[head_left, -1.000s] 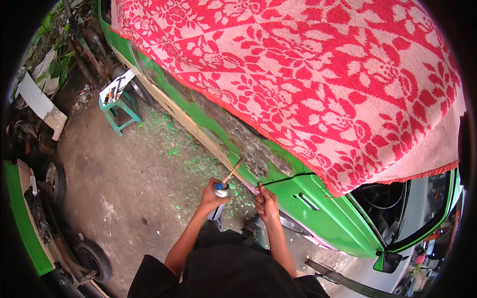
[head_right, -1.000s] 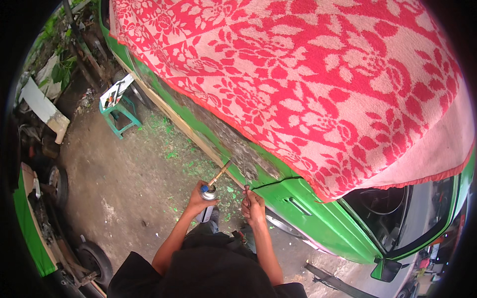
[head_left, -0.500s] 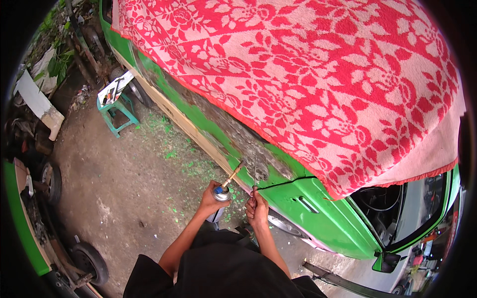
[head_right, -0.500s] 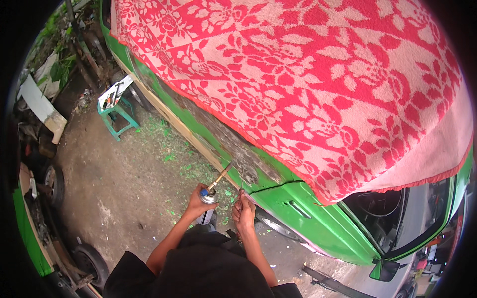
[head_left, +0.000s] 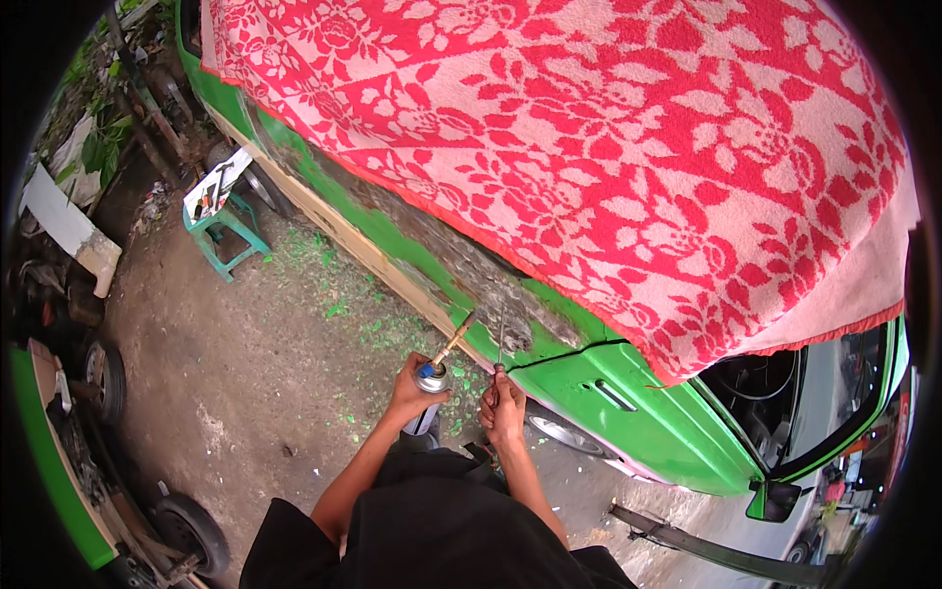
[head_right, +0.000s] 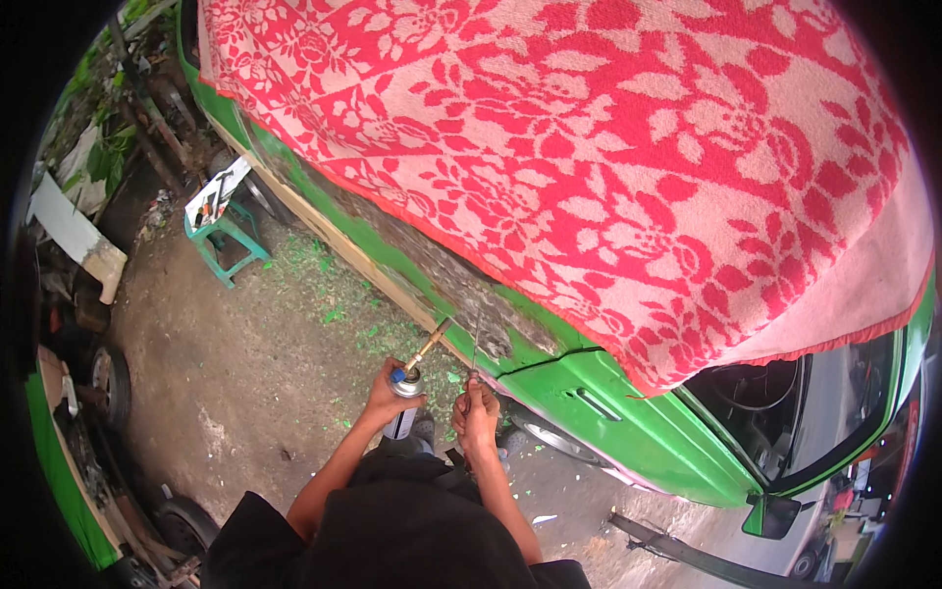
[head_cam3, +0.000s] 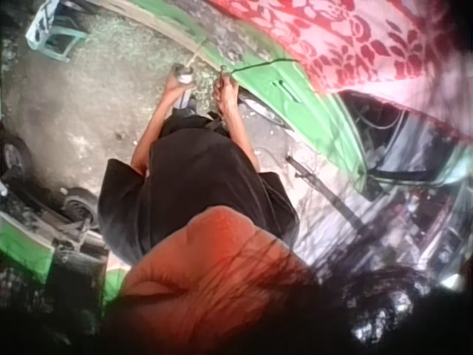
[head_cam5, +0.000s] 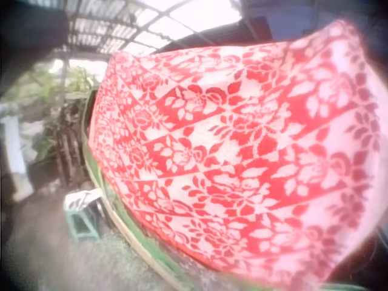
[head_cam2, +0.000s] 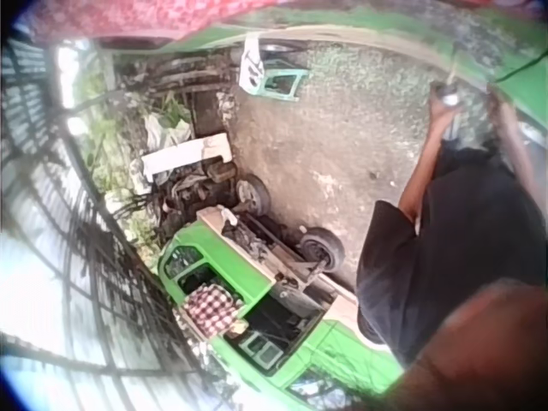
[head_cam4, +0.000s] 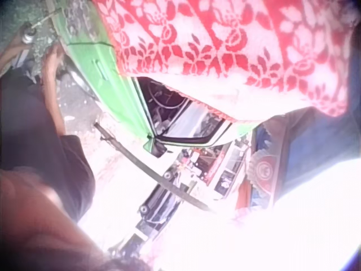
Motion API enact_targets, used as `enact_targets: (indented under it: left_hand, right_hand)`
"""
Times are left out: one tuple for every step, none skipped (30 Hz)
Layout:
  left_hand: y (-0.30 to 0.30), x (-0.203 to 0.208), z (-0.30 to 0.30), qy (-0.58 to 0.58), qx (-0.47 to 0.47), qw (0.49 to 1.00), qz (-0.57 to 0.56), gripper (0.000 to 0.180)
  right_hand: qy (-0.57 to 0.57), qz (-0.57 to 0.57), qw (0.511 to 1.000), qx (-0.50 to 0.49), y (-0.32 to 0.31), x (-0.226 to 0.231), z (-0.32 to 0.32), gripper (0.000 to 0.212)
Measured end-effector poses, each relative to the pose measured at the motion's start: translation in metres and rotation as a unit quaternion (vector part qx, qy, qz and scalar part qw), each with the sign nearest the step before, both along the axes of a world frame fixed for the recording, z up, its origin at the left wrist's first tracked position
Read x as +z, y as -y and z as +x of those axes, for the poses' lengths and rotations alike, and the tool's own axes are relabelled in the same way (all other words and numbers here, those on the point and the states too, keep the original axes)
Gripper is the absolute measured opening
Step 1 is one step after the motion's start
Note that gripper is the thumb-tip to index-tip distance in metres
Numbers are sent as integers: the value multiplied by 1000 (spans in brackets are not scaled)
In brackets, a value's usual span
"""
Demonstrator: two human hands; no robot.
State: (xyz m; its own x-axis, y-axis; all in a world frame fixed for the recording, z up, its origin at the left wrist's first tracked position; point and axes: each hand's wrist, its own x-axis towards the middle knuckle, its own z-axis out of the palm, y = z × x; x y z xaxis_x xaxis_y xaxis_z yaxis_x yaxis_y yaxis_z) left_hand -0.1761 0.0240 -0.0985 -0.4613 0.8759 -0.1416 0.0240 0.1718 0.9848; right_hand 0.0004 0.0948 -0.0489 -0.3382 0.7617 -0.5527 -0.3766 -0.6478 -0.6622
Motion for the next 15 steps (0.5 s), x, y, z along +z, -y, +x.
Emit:
enact_targets:
  left_hand:
    - [1,-4,-2,-1,-2,1000,1,61]
    - [0,-6,-4,-3,-3,1000,2,61]
    - [0,-7,-5,-4,-4,1000,4,61]
    - [3,-8,-5,-3,-6,1000,2,61]
    - [4,-5,-4,-3,-10,1000,2,62]
    - [3,-1,-4,-2,-14,1000,2,62]
    - [-1,0,-5,0,-14,1000,4,62]
    - [-1,0,-4,3,-13,1000,2,62]
    - [3,-1,-3,6,-11,1000,-3,62]
    - [3,-2,-3,6,-18,1000,-2,61]
    - [1,-2,-6,5,-19,1000,1,59]
    - [1,-1,-9,3,-21,1000,3,58]
    - [5,0,-10,7,-23,1000,5,58]
    - [5,0,-11,12,-26,1000,12,58]
    - [5,0,-11,16,-29,999,18,59]
  right_hand:
    - [1,6,1000,-5,2,-1,-2,24]
    - [13,12,1000,-2,2,-1,0,24]
    - [25,17,1000,2,2,0,4,24]
    - [37,22,999,6,3,1,9,25]
    - [49,30,998,7,1,3,11,25]
    - [48,28,998,1,-2,4,6,26]
    - [51,32,998,12,-8,1,0,26]
    - [56,34,998,23,-14,-7,-7,26]
    - [60,31,997,34,-16,-10,-13,25]
    - [54,30,998,32,-18,-12,-18,26]
    - [53,29,998,20,-14,-10,-19,26]
    - [51,27,998,8,-9,-6,-15,26]
    - [50,26,998,-4,-4,-1,-11,27]
    - [77,30,997,-9,-1,6,-4,27]
    - [79,39,996,-11,2,0,2,27]
